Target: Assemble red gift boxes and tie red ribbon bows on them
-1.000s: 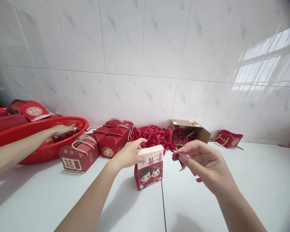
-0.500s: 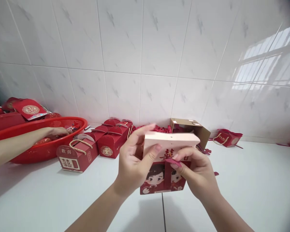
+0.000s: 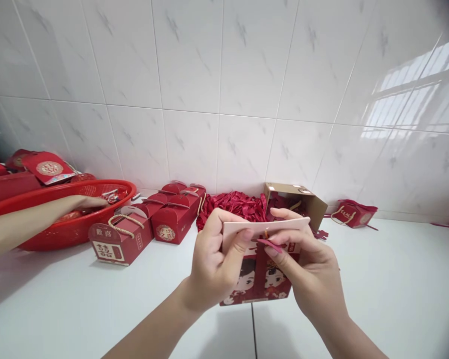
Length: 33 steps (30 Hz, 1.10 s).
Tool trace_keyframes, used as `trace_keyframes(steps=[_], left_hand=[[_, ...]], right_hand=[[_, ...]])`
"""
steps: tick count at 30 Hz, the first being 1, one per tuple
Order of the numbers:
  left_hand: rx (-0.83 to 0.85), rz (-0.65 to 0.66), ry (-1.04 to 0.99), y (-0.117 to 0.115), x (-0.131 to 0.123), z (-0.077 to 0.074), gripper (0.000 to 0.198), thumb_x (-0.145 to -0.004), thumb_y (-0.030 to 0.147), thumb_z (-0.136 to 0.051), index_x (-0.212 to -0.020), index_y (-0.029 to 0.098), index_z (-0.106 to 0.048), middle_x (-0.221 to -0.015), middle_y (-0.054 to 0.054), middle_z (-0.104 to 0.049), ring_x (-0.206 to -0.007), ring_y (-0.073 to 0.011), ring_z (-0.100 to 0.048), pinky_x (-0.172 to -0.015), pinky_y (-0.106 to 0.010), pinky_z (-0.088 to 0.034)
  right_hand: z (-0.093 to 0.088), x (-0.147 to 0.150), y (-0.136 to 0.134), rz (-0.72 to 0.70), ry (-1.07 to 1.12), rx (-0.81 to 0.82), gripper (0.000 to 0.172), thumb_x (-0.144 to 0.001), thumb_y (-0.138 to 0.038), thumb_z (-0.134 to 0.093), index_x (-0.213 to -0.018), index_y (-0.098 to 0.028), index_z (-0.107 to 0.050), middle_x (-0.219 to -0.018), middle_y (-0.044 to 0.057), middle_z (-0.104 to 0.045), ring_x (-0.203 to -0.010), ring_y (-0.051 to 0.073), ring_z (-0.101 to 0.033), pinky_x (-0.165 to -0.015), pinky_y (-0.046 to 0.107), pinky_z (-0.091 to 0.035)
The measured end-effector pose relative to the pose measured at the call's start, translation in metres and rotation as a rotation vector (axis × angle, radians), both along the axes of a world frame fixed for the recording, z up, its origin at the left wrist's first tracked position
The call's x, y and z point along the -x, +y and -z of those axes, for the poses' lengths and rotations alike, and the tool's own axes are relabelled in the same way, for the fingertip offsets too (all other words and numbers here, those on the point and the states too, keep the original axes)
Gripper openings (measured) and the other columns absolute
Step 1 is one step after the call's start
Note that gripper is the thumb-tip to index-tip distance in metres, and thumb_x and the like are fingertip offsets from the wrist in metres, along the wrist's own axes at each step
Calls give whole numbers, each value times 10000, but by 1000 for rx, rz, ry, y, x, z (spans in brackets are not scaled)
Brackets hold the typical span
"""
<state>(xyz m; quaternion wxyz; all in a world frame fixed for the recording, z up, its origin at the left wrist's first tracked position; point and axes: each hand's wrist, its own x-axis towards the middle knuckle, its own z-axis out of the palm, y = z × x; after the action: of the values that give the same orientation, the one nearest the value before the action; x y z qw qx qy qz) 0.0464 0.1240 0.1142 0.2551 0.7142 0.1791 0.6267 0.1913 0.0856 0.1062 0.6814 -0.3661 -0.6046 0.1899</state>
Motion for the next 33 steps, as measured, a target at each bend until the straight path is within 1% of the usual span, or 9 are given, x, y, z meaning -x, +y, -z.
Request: trace_keyframes(steps=[5, 8, 13, 18, 24, 26, 28, 30, 33], left_hand=[[-156, 113, -5, 2, 0, 2, 144, -861, 86, -515, -926, 214, -496, -814, -36, -634, -723, -156, -614, -631, -289, -489], [-186, 121, -1, 2, 0, 3, 183, -849, 56, -513, -951, 208, -504, -846, -50, -636, -723, -154, -611, -634, -292, -491], [-179, 89, -10, 3, 0, 3, 166, -853, 62, -512, -937, 204, -496, -791, -28, -628, -671, -131, -588, -631, -283, -484], [-173, 65, -8, 2, 0, 3, 151, -857, 69, -510, -931, 200, -493, -815, -35, -638, -725, -147, -612, -629, -276, -486], [-195, 143, -19, 0, -4, 4, 132, -861, 96, -503, -937, 203, -495, -780, -32, -636, -682, -146, -581, -615, -292, -468], [-159, 142, -22, -1, -5, 6, 110, -869, 112, -496, -925, 207, -489, -747, -17, -612, -649, -138, -567, -594, -283, -455], [-102, 148, -18, -3, -6, 8, 106, -880, 119, -484, -927, 214, -479, -729, -5, -597, -633, -131, -563, -590, -275, -449], [-53, 158, -10, -4, -6, 10, 114, -888, 121, -469, -944, 220, -467, -758, -5, -601, -643, -127, -570, -626, -284, -464], [-44, 166, 29, -3, -8, 9, 147, -870, 115, -473, -966, 222, -440, -892, -35, -593, -723, -137, -589, -694, -306, -488]], right_hand=[[-1, 2, -6, 45, -33, -80, 105, -779, -181, -673, -760, -283, -684, -984, 48, -635, -1161, 238, -480, -843, 357, -488], [-1, 2, -8, 73, -45, -109, 120, -773, -162, -676, -767, -281, -683, -947, 47, -639, -1145, 234, -492, -855, 355, -485], [-1, 2, -7, 82, -45, -103, 99, -775, -171, -671, -778, -267, -692, -1026, 66, -607, -1144, 252, -497, -820, 361, -505], [-2, 3, -7, 73, -36, -77, 54, -777, -198, -671, -776, -249, -690, -1047, 87, -596, -1159, 275, -486, -802, 379, -514], [0, 0, -4, 135, -58, -154, 72, -782, -177, -661, -754, -240, -643, -1019, 81, -589, -1137, 258, -492, -823, 384, -494], [1, -1, -1, 167, -5, -203, 138, -760, -172, -680, -795, -239, -565, -1094, 77, -565, -1166, 263, -479, -871, 413, -475], [1, -1, 2, 168, 51, -221, 271, -733, -188, -706, -874, -244, -481, -1171, 82, -539, -1162, 261, -495, -904, 429, -464], [0, 0, 3, 92, 83, -148, 395, -734, -230, -709, -1016, -259, -434, -1155, 87, -563, -1044, 236, -579, -835, 391, -511], [-4, -1, 2, -48, 146, 69, 469, -759, -296, -690, -1133, -274, -408, -916, 39, -641, -707, 170, -639, -576, 283, -541]])
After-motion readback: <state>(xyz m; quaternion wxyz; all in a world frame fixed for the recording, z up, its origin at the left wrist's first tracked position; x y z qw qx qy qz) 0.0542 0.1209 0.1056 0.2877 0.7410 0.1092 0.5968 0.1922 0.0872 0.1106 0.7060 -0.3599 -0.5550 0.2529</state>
